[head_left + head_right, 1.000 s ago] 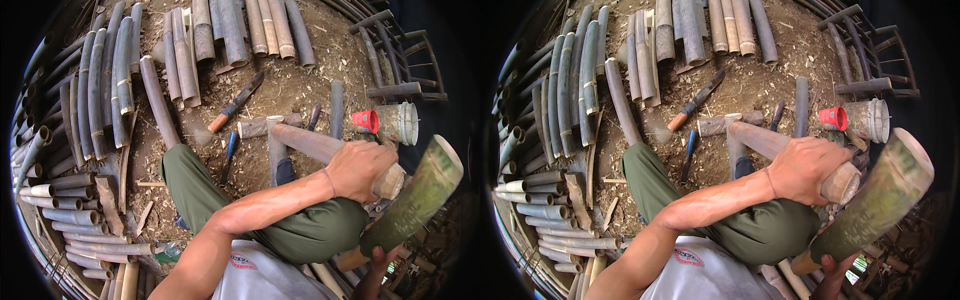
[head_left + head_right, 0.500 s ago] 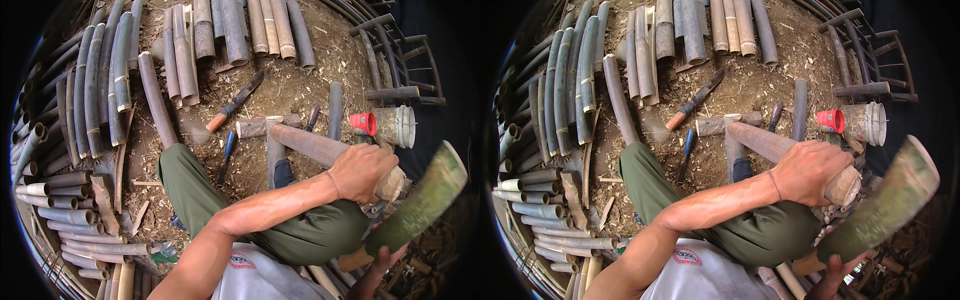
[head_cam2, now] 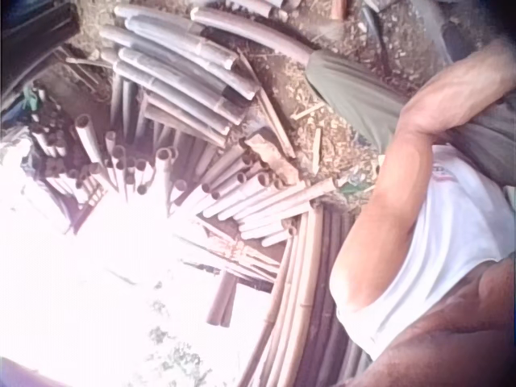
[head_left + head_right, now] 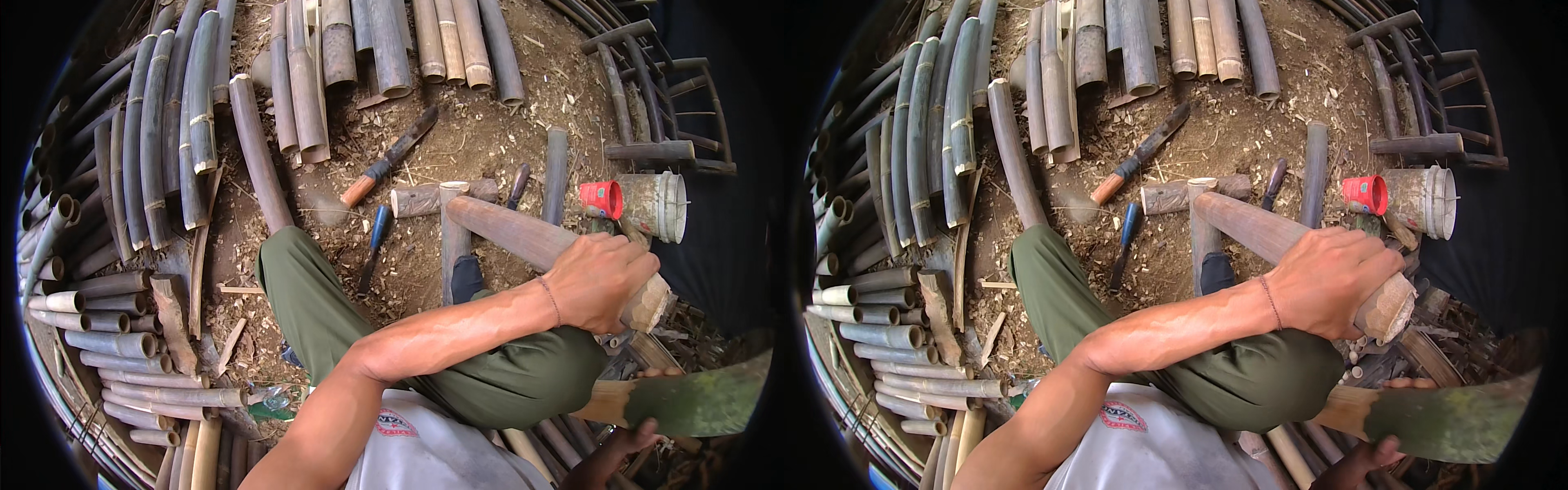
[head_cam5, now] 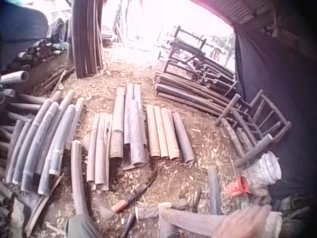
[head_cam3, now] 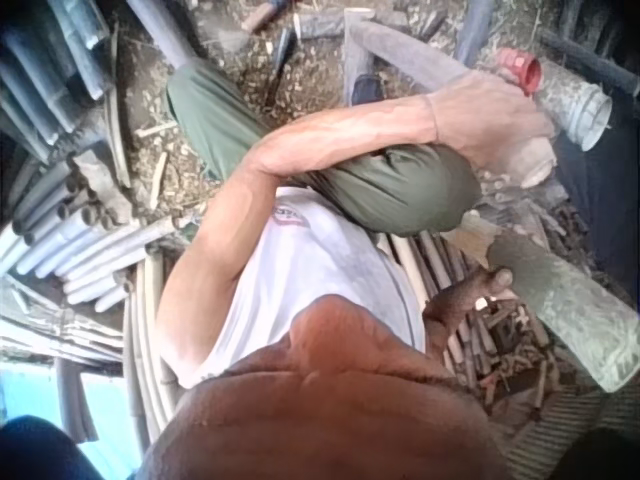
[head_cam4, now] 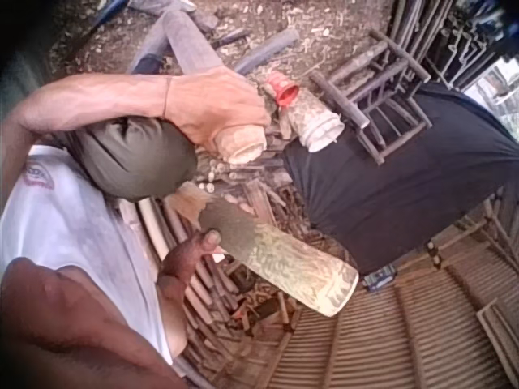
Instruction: The person uses a cleaver and a curved scraper to clean the inside edges and smooth the surface of bamboo pole segments.
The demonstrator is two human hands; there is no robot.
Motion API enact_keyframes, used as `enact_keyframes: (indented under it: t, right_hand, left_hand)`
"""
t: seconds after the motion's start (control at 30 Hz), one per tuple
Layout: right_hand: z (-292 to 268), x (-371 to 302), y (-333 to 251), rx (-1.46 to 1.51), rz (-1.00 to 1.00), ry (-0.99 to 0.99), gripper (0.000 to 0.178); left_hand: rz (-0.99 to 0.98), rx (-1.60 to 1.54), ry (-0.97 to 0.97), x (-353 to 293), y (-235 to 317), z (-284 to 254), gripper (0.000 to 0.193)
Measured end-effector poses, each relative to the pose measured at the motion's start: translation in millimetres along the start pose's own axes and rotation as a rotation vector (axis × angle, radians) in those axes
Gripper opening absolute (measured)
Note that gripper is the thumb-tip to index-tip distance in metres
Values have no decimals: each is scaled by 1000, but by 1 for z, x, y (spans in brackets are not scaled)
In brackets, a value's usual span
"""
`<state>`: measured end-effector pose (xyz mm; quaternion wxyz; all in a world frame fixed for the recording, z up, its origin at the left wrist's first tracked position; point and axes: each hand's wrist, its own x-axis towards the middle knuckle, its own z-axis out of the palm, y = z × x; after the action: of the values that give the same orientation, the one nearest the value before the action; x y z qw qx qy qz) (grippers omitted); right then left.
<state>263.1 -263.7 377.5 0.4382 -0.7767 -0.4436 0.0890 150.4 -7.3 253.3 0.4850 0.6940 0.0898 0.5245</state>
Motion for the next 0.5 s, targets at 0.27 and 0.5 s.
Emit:
enact_keyframes:
  t: [0.27,0.5]
  right_hand:
    - [22,7,-16,15,-11,18,105]
    - [-9,-12,42,-341,-41,-106,107]
  left_hand:
    - [-25,-7,-35,3,-2,2,71]
    - [-36,-2,-52,5,-4,5,72]
